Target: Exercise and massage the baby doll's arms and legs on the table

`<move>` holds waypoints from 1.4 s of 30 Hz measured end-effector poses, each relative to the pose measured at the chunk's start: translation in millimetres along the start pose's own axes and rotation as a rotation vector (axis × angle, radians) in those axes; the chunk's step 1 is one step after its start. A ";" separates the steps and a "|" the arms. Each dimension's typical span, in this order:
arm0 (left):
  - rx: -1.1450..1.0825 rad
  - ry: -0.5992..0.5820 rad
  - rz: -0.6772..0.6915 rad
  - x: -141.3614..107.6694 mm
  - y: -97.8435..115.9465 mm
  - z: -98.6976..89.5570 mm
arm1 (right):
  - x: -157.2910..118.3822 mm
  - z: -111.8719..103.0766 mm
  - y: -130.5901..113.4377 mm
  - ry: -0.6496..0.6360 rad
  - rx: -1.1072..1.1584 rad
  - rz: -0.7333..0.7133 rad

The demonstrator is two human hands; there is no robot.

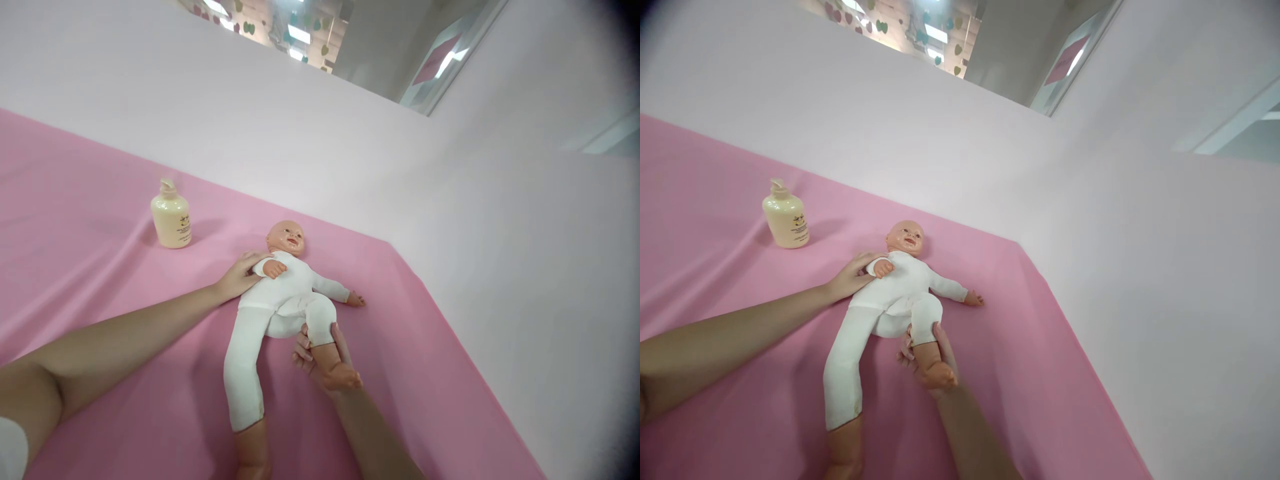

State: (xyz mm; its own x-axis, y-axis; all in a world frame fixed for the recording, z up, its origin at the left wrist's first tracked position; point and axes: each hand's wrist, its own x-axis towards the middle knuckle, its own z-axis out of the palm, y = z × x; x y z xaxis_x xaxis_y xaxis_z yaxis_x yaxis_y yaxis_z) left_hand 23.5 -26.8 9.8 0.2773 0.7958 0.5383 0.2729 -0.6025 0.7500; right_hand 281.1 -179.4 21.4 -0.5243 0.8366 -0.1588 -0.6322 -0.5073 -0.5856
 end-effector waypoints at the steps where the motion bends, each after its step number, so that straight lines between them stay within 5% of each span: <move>1: 0.000 -0.003 -0.001 -0.1 0.1 -0.1 | 0.0 0.0 0.0 -0.004 -0.004 0.000; 17: 0.000 -0.009 -0.006 0.7 2.5 -0.9 | -2.8 12.8 -1.8 -0.048 -0.055 0.040; 42: -0.020 0.009 -0.025 0.6 4.9 0.3 | -9.8 17.9 -3.6 -0.346 -0.149 0.125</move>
State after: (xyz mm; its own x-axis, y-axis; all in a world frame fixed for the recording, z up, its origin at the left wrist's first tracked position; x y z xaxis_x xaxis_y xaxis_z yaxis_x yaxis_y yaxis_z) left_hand 25.2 -29.3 13.8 0.2624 0.8114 0.5223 0.2613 -0.5808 0.7710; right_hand 278.3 -189.6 39.3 -0.7690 0.6387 0.0260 -0.4750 -0.5438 -0.6919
